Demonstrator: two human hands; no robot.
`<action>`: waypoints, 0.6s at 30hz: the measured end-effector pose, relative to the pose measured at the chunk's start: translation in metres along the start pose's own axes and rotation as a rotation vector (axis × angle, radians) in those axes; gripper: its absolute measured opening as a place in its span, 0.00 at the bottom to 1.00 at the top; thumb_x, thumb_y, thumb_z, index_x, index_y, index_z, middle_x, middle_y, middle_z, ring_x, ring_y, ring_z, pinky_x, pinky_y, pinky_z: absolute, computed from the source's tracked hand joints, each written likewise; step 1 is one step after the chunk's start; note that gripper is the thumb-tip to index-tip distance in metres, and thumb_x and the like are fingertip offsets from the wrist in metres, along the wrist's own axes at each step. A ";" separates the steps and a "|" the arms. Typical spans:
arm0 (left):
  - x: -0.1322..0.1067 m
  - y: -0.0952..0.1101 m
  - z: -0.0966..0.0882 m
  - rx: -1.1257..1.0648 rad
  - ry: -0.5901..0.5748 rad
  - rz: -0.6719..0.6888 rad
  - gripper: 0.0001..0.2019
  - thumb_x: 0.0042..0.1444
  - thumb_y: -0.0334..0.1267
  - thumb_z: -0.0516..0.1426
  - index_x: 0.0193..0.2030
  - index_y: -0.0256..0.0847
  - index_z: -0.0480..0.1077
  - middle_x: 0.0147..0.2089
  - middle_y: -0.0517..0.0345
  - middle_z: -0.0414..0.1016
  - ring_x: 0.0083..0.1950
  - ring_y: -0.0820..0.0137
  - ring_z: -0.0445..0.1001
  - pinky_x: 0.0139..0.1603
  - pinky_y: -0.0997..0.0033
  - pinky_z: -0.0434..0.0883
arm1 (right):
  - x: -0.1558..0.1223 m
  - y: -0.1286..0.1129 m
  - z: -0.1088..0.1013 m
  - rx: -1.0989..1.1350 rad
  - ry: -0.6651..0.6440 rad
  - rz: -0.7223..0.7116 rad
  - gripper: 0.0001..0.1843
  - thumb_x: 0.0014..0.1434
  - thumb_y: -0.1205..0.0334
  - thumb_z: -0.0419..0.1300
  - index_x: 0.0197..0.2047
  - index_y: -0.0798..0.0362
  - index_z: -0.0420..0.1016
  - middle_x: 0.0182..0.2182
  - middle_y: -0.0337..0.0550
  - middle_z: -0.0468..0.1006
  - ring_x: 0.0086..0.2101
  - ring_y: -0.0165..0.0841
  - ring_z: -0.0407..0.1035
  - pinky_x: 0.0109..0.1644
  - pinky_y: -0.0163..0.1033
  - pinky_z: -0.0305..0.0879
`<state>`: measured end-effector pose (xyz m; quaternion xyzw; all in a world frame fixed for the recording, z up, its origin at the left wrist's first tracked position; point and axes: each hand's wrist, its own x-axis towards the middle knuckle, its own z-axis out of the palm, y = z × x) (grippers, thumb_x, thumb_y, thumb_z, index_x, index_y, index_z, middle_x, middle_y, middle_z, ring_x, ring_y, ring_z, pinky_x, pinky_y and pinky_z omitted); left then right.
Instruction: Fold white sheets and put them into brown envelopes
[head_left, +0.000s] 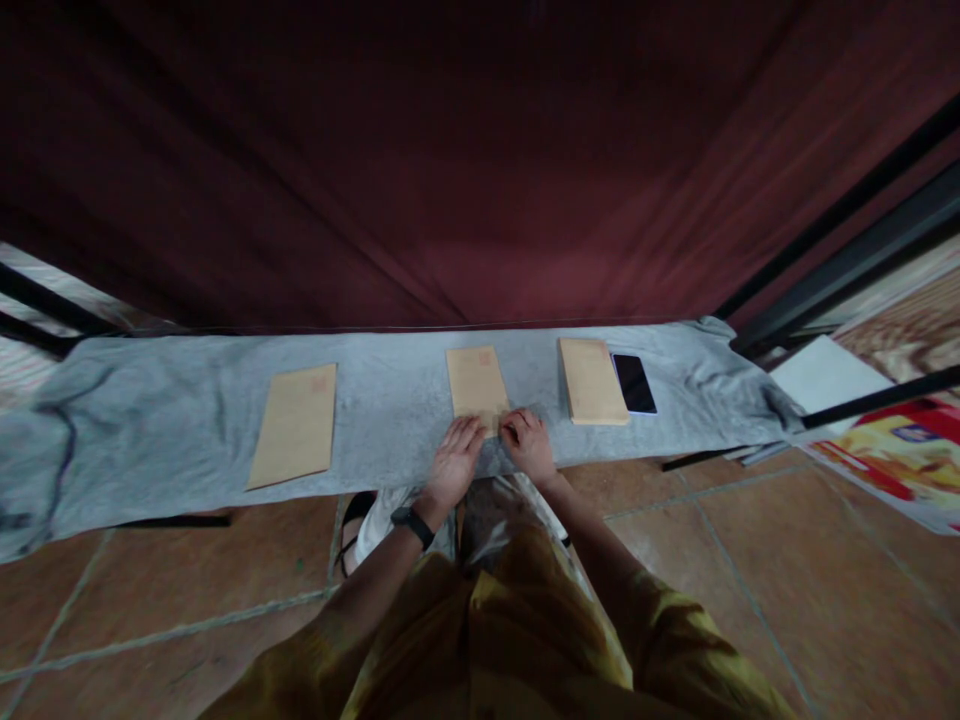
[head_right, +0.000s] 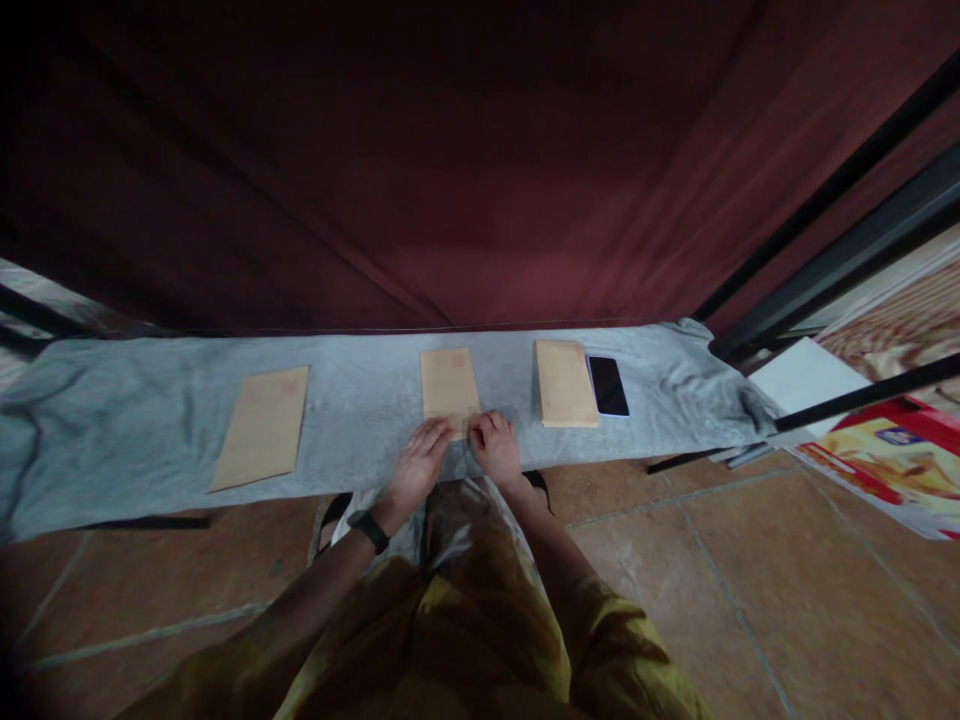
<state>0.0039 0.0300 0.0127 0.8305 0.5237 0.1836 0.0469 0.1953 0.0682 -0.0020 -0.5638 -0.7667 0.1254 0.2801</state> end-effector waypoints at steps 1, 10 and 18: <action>-0.003 0.003 0.003 -0.001 -0.003 0.038 0.22 0.66 0.27 0.49 0.65 0.39 0.68 0.68 0.48 0.69 0.72 0.60 0.63 0.74 0.54 0.61 | 0.000 0.000 0.000 0.001 0.000 0.001 0.06 0.68 0.66 0.56 0.44 0.51 0.75 0.45 0.45 0.77 0.47 0.37 0.68 0.52 0.42 0.60; -0.017 0.008 0.026 -0.038 -0.047 0.047 0.24 0.68 0.34 0.48 0.68 0.26 0.63 0.69 0.35 0.66 0.73 0.54 0.62 0.74 0.49 0.61 | -0.016 -0.031 0.002 0.073 -0.013 -0.142 0.18 0.74 0.62 0.48 0.59 0.54 0.74 0.58 0.50 0.76 0.60 0.38 0.66 0.70 0.50 0.56; -0.023 0.007 0.032 -0.044 -0.046 0.024 0.29 0.64 0.30 0.45 0.72 0.27 0.56 0.73 0.36 0.60 0.76 0.56 0.56 0.75 0.49 0.59 | -0.042 -0.042 0.010 -0.040 -0.134 -0.165 0.30 0.74 0.56 0.46 0.73 0.61 0.57 0.70 0.54 0.63 0.69 0.38 0.55 0.74 0.49 0.51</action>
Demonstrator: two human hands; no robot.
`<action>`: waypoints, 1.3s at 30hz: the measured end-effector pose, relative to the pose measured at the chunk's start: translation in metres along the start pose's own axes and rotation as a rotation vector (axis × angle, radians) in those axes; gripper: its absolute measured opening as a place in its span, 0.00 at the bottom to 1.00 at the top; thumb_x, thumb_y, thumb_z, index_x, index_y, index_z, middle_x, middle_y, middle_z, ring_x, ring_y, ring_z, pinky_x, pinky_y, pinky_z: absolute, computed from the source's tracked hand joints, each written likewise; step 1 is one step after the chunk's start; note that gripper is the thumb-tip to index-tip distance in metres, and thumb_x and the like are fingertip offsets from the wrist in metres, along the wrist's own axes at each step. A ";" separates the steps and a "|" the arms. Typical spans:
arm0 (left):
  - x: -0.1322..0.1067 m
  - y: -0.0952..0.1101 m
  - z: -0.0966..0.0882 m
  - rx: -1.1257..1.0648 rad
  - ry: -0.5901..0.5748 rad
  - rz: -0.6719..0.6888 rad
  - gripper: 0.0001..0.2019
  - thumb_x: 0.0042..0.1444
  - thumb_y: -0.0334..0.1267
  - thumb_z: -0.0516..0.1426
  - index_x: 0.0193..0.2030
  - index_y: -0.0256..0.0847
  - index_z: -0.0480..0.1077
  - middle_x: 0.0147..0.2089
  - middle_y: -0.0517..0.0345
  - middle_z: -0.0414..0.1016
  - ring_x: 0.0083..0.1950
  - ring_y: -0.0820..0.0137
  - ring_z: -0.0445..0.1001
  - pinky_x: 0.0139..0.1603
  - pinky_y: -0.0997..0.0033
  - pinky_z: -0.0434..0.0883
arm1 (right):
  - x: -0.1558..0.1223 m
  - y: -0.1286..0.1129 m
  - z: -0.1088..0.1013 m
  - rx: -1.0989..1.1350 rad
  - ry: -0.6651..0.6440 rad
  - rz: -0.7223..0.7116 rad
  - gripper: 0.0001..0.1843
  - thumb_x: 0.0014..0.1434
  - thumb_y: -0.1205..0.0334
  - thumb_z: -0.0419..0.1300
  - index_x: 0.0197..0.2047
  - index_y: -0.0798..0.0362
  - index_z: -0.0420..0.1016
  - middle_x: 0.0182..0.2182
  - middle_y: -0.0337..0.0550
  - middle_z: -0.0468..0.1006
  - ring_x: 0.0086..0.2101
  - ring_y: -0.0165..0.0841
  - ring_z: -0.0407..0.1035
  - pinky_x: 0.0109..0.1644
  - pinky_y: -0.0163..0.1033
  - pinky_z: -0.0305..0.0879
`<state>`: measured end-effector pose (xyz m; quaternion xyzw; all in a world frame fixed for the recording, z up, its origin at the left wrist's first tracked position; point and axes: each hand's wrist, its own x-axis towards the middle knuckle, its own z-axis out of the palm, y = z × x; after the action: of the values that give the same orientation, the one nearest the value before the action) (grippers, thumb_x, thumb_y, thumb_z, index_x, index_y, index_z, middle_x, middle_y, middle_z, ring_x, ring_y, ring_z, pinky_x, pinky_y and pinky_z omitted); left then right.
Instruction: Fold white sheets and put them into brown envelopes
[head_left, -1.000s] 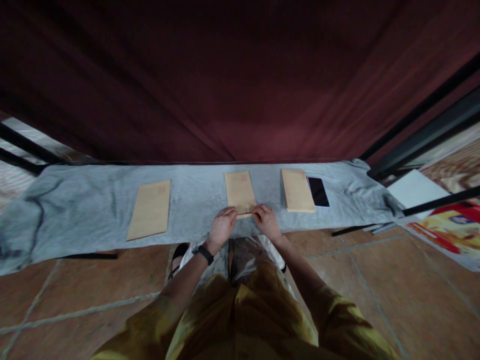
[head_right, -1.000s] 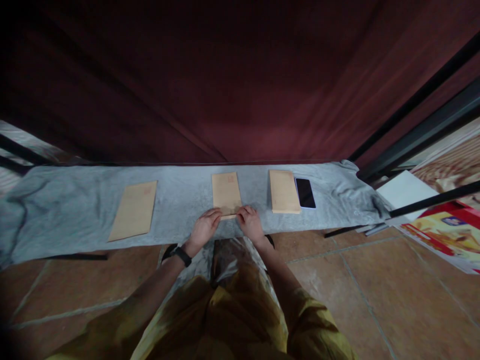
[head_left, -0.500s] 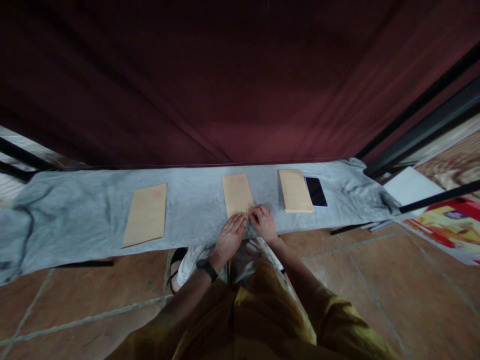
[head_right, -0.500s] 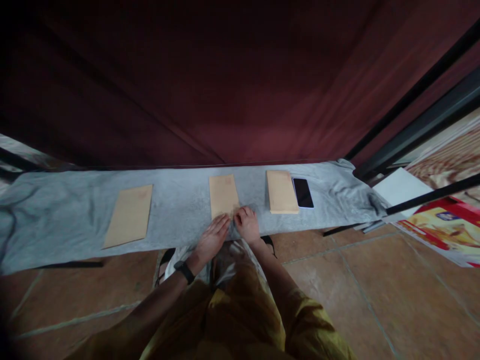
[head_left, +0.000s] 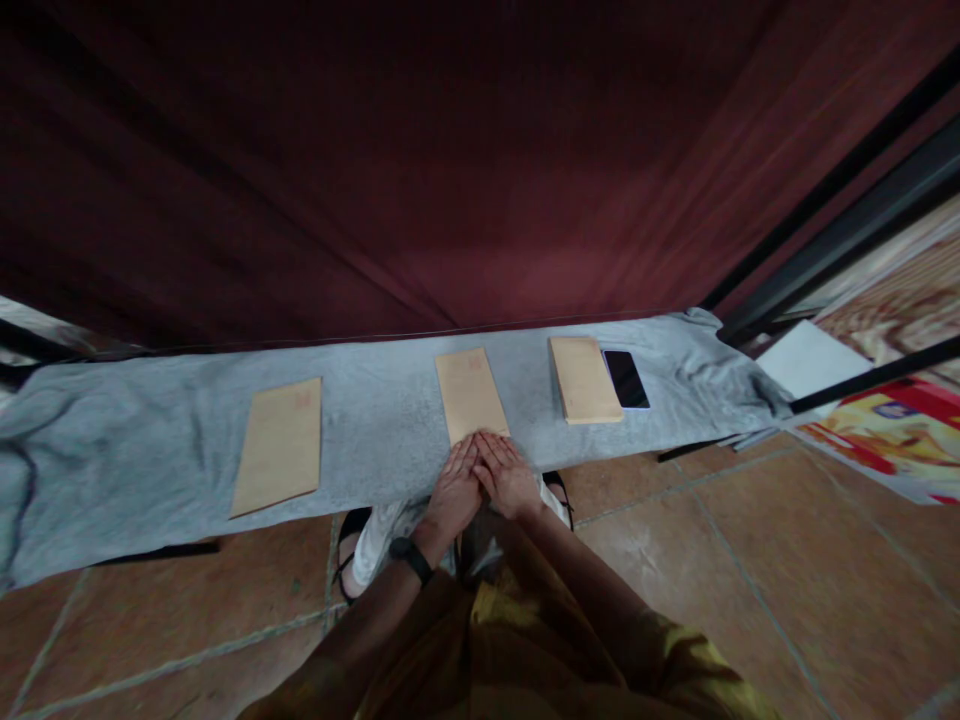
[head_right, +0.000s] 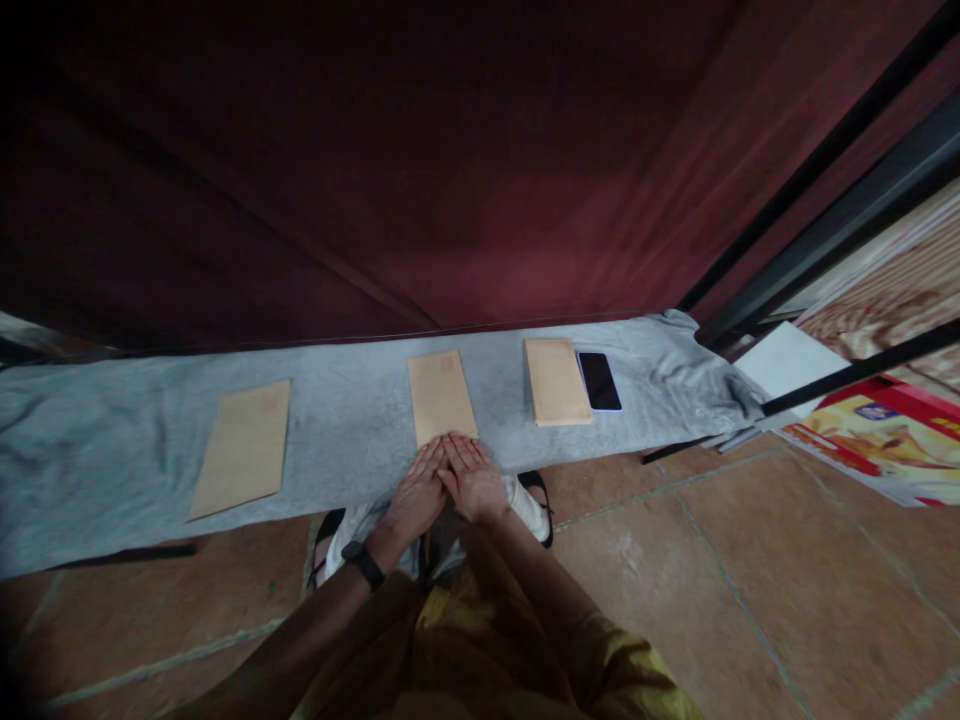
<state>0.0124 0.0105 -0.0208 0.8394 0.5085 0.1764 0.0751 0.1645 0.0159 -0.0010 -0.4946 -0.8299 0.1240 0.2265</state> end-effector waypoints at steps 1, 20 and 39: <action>0.001 0.002 -0.003 0.013 -0.004 0.004 0.29 0.65 0.31 0.46 0.73 0.28 0.55 0.74 0.37 0.60 0.76 0.57 0.55 0.75 0.49 0.59 | -0.002 0.004 -0.002 -0.021 -0.004 -0.001 0.30 0.74 0.55 0.47 0.73 0.60 0.57 0.70 0.54 0.62 0.69 0.38 0.55 0.74 0.49 0.51; -0.006 -0.002 -0.033 0.166 0.047 -0.069 0.30 0.69 0.46 0.49 0.71 0.26 0.59 0.73 0.36 0.60 0.76 0.55 0.55 0.76 0.48 0.54 | -0.013 0.020 -0.024 -0.223 0.035 0.111 0.25 0.73 0.59 0.49 0.69 0.58 0.65 0.67 0.54 0.68 0.66 0.41 0.61 0.73 0.52 0.48; 0.005 0.004 -0.012 0.040 -0.035 -0.033 0.30 0.62 0.29 0.46 0.71 0.25 0.58 0.73 0.35 0.60 0.77 0.58 0.54 0.76 0.52 0.57 | 0.000 0.000 -0.006 -0.023 0.000 0.011 0.29 0.74 0.56 0.47 0.73 0.58 0.57 0.70 0.51 0.62 0.69 0.38 0.56 0.75 0.50 0.49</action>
<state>0.0139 0.0125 -0.0075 0.8352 0.5244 0.1501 0.0699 0.1675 0.0157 0.0040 -0.5016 -0.8286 0.1157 0.2202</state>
